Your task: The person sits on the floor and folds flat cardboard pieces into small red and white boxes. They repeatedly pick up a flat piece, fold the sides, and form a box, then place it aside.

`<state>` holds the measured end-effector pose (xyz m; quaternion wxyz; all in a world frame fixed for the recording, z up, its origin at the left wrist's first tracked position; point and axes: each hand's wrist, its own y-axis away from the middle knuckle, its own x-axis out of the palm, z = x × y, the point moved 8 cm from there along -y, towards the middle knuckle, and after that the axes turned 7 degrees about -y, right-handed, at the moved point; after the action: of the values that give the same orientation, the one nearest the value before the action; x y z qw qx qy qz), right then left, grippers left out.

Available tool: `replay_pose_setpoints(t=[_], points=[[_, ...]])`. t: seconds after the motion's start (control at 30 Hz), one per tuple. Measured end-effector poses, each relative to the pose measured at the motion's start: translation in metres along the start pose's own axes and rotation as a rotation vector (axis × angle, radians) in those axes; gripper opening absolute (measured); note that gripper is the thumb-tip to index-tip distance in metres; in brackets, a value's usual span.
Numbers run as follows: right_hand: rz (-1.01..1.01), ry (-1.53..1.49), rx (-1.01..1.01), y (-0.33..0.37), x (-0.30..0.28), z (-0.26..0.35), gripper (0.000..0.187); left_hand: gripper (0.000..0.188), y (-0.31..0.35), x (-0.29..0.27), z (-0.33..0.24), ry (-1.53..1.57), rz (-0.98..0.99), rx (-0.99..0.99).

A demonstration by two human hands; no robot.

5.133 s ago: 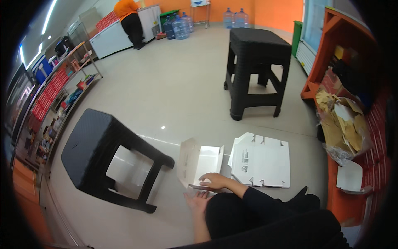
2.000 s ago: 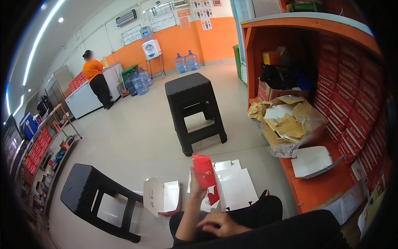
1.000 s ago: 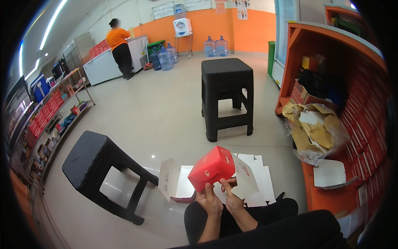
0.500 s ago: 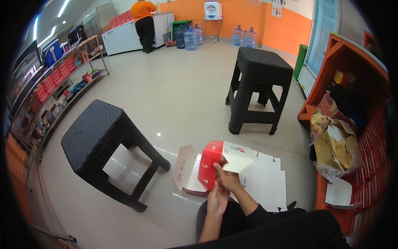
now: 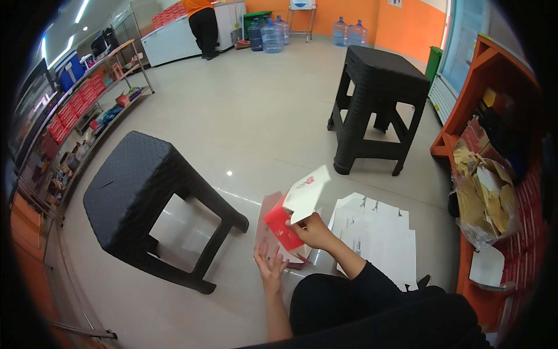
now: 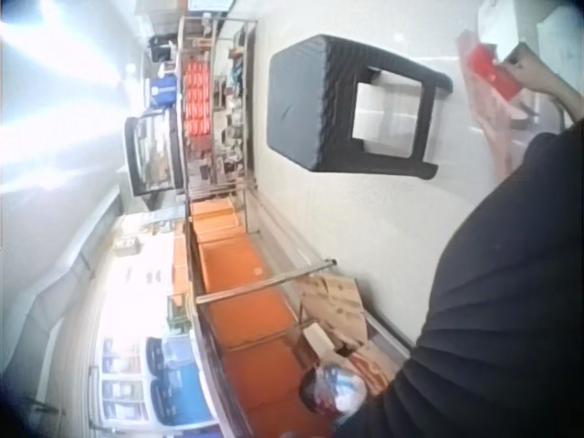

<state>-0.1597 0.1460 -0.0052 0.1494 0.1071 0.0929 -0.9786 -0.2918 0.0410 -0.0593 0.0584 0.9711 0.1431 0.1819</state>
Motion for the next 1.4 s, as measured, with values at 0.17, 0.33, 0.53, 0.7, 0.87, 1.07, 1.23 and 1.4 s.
replay_pose_setpoints(t=[0.17,0.33,0.53,0.7,0.87,1.07,1.23,1.4], points=[[0.278,0.119,0.051,0.029,0.001,0.051,0.023,0.092,-0.015,0.038,-0.025,0.122,0.136,0.073],[0.488,0.060,0.165,0.053,-0.006,0.078,0.036,0.088,-0.004,0.058,-0.031,0.180,0.135,0.237],[0.567,0.133,-0.102,0.095,-0.022,0.110,0.060,0.054,0.009,0.065,0.005,0.537,0.133,-0.115],[0.287,0.463,-0.355,0.144,-0.060,0.147,0.057,0.041,0.029,0.082,-0.027,0.672,-0.031,-0.037],[0.129,0.348,-0.397,0.158,-0.081,0.149,0.032,0.039,0.044,0.094,-0.032,0.787,-0.066,-0.042],[-0.527,0.273,-0.576,0.174,-0.090,0.151,0.028,0.057,0.066,0.103,-0.053,0.640,-0.080,0.236],[-0.532,0.340,-0.583,0.177,-0.075,0.158,0.024,0.065,0.081,0.103,-0.072,0.493,-0.092,0.371],[-0.412,0.424,-0.629,0.162,-0.066,0.167,0.011,0.062,0.076,0.105,-0.051,0.587,0.025,0.252]])
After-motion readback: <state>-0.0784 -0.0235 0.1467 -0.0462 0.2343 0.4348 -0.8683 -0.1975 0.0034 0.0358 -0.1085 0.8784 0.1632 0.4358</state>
